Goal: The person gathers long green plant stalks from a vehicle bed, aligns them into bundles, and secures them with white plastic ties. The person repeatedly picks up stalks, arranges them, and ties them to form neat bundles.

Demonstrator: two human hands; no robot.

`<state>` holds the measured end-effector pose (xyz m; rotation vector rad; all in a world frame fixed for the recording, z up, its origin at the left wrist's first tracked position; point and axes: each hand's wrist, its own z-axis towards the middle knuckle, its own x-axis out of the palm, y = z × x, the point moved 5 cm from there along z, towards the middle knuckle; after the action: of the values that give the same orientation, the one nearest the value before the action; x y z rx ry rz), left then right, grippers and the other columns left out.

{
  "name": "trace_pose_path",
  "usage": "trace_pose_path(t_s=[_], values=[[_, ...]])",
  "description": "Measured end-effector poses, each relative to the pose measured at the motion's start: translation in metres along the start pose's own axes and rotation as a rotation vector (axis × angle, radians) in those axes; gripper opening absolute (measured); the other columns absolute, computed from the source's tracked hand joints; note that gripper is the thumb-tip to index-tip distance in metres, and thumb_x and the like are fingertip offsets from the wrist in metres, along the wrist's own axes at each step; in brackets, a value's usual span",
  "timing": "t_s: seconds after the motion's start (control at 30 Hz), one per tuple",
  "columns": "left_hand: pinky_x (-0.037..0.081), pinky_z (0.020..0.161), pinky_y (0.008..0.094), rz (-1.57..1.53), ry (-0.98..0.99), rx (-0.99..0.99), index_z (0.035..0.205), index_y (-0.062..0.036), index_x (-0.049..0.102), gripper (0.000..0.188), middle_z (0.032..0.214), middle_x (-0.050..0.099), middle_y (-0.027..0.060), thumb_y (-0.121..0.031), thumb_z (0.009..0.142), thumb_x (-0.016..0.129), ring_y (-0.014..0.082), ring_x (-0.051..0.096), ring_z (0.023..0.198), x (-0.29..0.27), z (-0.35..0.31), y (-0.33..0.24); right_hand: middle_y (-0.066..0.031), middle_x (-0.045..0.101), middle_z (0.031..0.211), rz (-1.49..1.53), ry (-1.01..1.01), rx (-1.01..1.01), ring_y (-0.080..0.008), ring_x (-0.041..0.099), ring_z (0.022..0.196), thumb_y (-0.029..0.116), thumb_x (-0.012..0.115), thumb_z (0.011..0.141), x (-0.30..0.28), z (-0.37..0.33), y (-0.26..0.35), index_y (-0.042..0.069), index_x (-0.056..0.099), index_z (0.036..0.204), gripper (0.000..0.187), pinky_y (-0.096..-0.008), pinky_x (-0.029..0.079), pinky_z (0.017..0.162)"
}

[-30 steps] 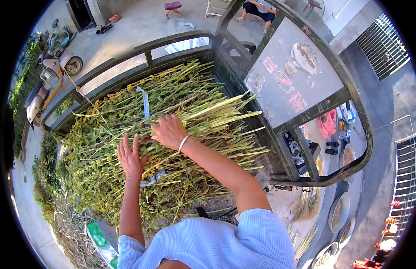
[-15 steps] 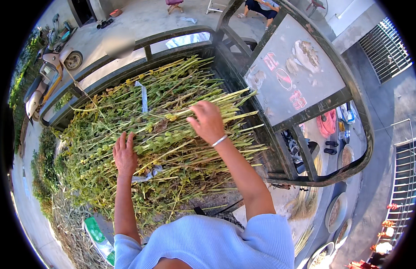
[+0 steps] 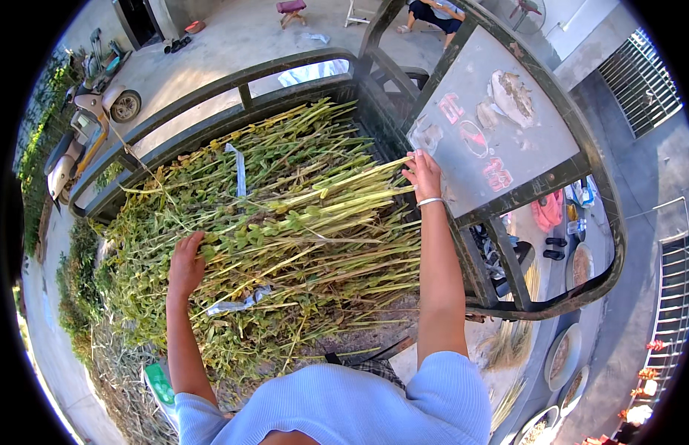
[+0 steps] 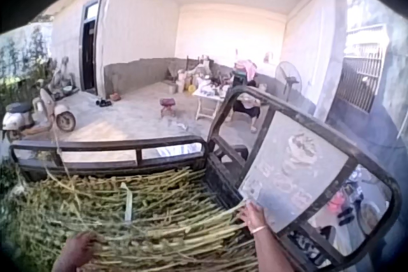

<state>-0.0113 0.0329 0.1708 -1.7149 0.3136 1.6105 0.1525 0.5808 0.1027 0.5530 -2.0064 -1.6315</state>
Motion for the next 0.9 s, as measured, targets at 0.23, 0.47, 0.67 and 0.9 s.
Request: trace_pose_path(t_s=[0.23, 0.47, 0.67, 0.9], values=[[0.033, 0.108, 0.0459, 0.057, -0.02, 0.058, 0.133, -0.0096, 0.045, 0.072, 0.139, 0.043, 0.0145, 0.014, 0.064, 0.046, 0.0373, 0.038, 0.129, 0.003, -0.003, -0.031, -0.0119, 0.067, 0.086, -0.295, -0.185, 0.057, -0.0167, 0.067, 0.066, 0.029, 0.063, 0.09, -0.004, 0.006, -0.027, 0.0, 0.06, 0.097, 0.03, -0.0242, 0.052, 0.049], [0.027, 0.112, 0.0486, 0.217, 0.181, 0.057, 0.146, -0.0171, 0.025, 0.111, 0.15, 0.023, 0.0165, -0.021, 0.053, 0.085, 0.0372, 0.026, 0.137, 0.012, -0.006, -0.059, -0.0091, 0.067, 0.072, -0.388, -0.181, -0.075, -0.0129, 0.063, 0.054, 0.019, 0.064, 0.089, 0.013, -0.004, -0.014, 0.002, 0.056, 0.086, 0.019, -0.0243, 0.045, 0.042], [0.027, 0.111, 0.0519, 0.362, 0.079, -0.03, 0.145, -0.0206, 0.026, 0.114, 0.144, 0.033, 0.0074, -0.027, 0.05, 0.09, 0.0288, 0.032, 0.135, 0.055, 0.018, -0.053, -0.006, 0.067, 0.078, -0.725, -0.402, -0.741, -0.01, 0.064, 0.064, 0.02, 0.064, 0.089, 0.002, -0.042, 0.034, -0.001, 0.06, 0.098, 0.023, -0.0233, 0.046, 0.052], [0.026, 0.111, 0.0517, 0.3, 0.026, -0.062, 0.143, -0.0235, 0.029, 0.108, 0.137, 0.038, 0.0048, -0.025, 0.053, 0.089, 0.0269, 0.035, 0.131, 0.062, 0.012, -0.05, -0.008, 0.061, 0.067, -0.683, 0.464, -0.276, -0.0154, 0.058, 0.055, 0.02, 0.069, 0.082, 0.096, -0.255, -0.033, 0.002, 0.063, 0.077, 0.019, -0.0287, 0.046, 0.053]])
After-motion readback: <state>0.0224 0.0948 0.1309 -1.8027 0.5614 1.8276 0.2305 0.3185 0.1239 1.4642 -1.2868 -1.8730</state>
